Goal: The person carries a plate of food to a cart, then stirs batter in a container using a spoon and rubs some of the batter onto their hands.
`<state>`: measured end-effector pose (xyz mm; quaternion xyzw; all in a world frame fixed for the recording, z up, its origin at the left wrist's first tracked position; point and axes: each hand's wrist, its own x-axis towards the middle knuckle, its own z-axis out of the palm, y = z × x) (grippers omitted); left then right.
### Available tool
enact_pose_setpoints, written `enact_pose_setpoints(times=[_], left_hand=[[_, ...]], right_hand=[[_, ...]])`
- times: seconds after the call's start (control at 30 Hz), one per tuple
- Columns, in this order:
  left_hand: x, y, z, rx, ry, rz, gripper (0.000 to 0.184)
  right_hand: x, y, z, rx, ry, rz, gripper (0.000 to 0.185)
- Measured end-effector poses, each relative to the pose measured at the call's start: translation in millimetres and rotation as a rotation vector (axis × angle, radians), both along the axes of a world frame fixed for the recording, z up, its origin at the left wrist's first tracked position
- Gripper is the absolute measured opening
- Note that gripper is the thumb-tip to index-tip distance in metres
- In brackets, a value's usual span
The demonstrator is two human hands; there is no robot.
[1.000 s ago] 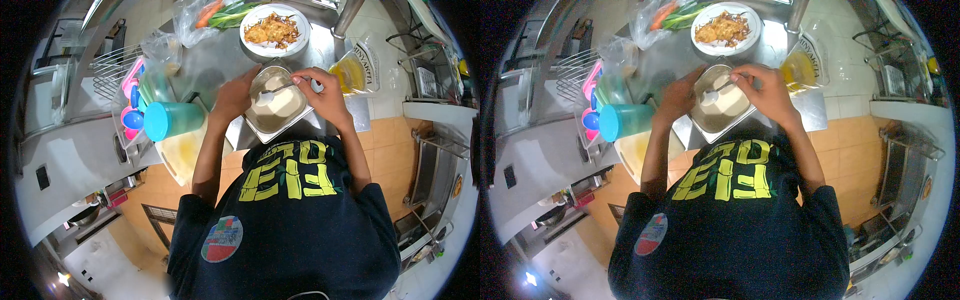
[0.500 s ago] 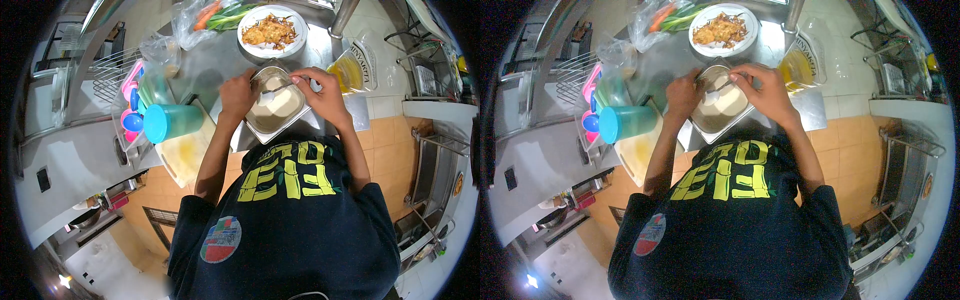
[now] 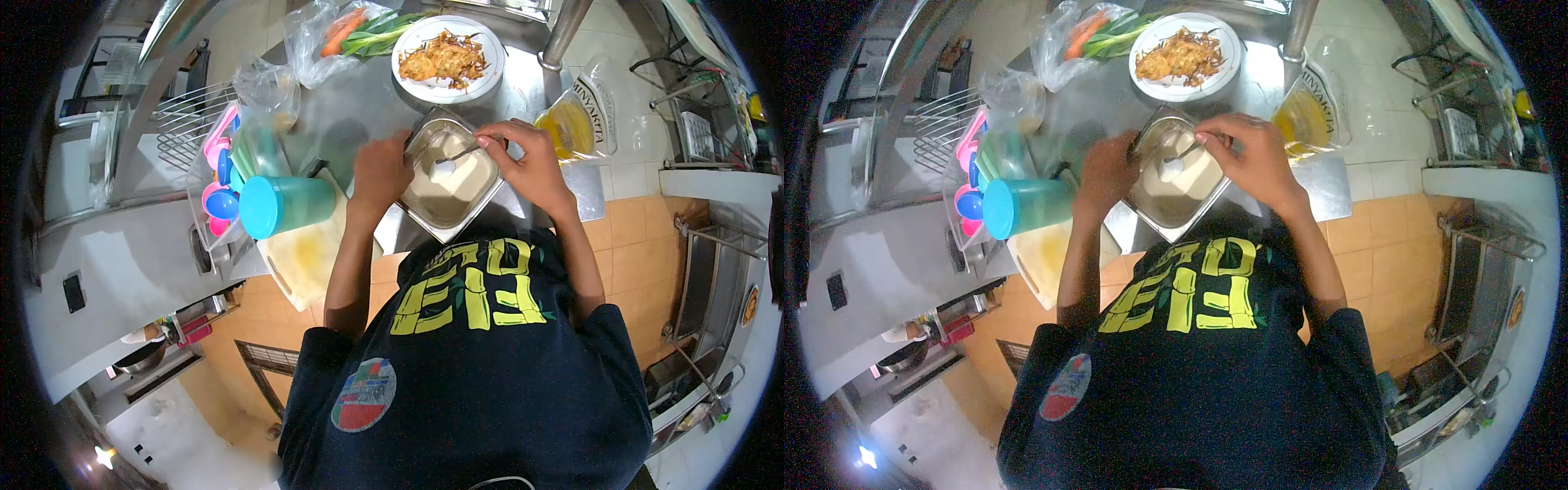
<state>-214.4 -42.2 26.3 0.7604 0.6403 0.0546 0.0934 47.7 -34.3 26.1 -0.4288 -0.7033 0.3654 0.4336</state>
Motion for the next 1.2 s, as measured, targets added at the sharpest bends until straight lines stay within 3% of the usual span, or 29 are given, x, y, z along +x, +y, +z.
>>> enact_pose_setpoints(times=[0.17,0.3,0.4,0.5,0.6,0.8,1.0,1.2], left_hand=[[12.8,0.5,-3.2,0.075,0.058,0.103,0.023],[19.8,-0.1,-6.7,0.122,0.099,0.199,0.028],[11.4,-3.9,-14.5,0.123,-0.008,0.201,0.032],[2.9,-8.2,-4.7,-0.113,0.012,0.237,0.035],[-2.7,-10.4,19.3,-0.246,0.075,0.124,0.039],[10.5,-1.6,11.1,-0.064,0.085,0.049,0.085],[18.3,7.4,-7.4,-0.038,0.058,0.005,0.073],[15.3,16.0,-20.6,0.000,-0.062,0.081,0.042]], right_hand=[[0.7,-0.2,1.8,-0.008,-0.003,0.003,0.014],[0.2,-0.4,0.3,0.008,0.000,0.002,0.015],[1.2,-1.0,-1.0,0.019,-0.001,-0.014,0.015],[4.2,-1.2,-0.4,0.036,-0.016,-0.007,0.016],[1.7,-2.1,1.1,0.033,-0.023,0.003,0.016],[1.4,-1.4,0.0,0.049,-0.034,0.011,0.016],[5.5,-3.1,8.4,0.059,-0.026,-0.006,0.015],[3.8,-3.0,4.7,0.090,-0.017,-0.016,0.015]])
